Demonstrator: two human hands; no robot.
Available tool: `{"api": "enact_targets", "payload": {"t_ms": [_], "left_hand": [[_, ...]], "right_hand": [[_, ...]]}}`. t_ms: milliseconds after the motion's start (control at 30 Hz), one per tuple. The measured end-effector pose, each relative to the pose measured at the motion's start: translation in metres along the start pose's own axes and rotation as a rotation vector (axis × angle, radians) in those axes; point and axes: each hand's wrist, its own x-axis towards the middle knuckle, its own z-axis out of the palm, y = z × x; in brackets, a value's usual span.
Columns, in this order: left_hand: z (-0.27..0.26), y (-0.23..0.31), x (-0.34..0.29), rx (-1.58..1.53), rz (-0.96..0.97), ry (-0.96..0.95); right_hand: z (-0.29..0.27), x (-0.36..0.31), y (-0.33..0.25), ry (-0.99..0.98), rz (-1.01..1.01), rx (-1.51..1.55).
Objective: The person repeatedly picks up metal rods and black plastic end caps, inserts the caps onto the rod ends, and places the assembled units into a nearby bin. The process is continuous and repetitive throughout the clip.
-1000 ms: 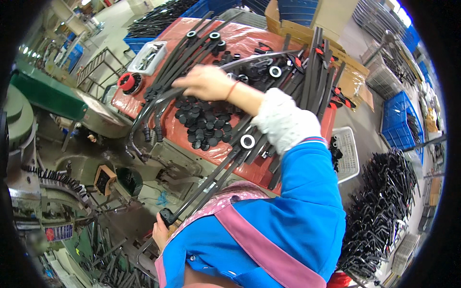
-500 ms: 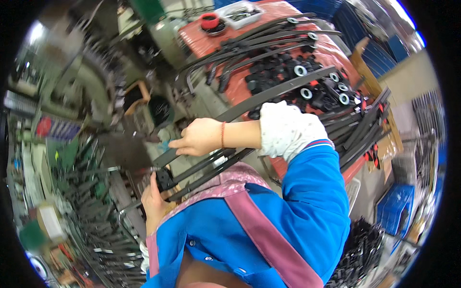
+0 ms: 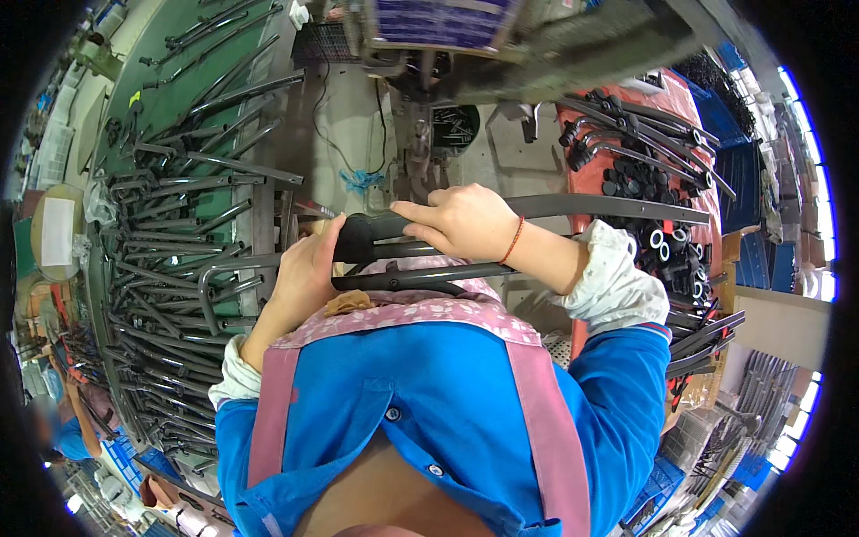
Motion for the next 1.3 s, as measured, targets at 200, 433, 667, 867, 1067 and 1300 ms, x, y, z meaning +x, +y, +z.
{"api": "enact_targets", "payload": {"t_ms": [200, 433, 667, 867, 1067, 1300], "left_hand": [[-0.024, -0.045, 0.015, -0.152, -0.095, -0.081], [-0.001, -0.062, 0.045, -0.131, -0.247, 0.083], [0.001, -0.055, 0.088, -0.118, -0.257, 0.046], [0.002, -0.04, 0.12, -0.106, -0.241, 0.123], [-0.001, -0.029, 0.158, -0.079, -0.209, 0.144], [0.013, -0.035, 0.166, -0.03, -0.181, 0.238]], "right_hand": [[0.016, 0.032, -0.006, -0.011, 0.045, 0.007], [0.021, 0.041, 0.008, 0.001, 0.093, -0.01], [0.004, 0.034, 0.038, 0.015, 0.136, -0.044], [-0.016, 0.023, 0.058, 0.058, 0.143, -0.002], [-0.026, 0.013, 0.083, 0.238, 0.064, 0.032], [-0.037, 0.006, 0.094, 0.189, 0.097, 0.006]]}}
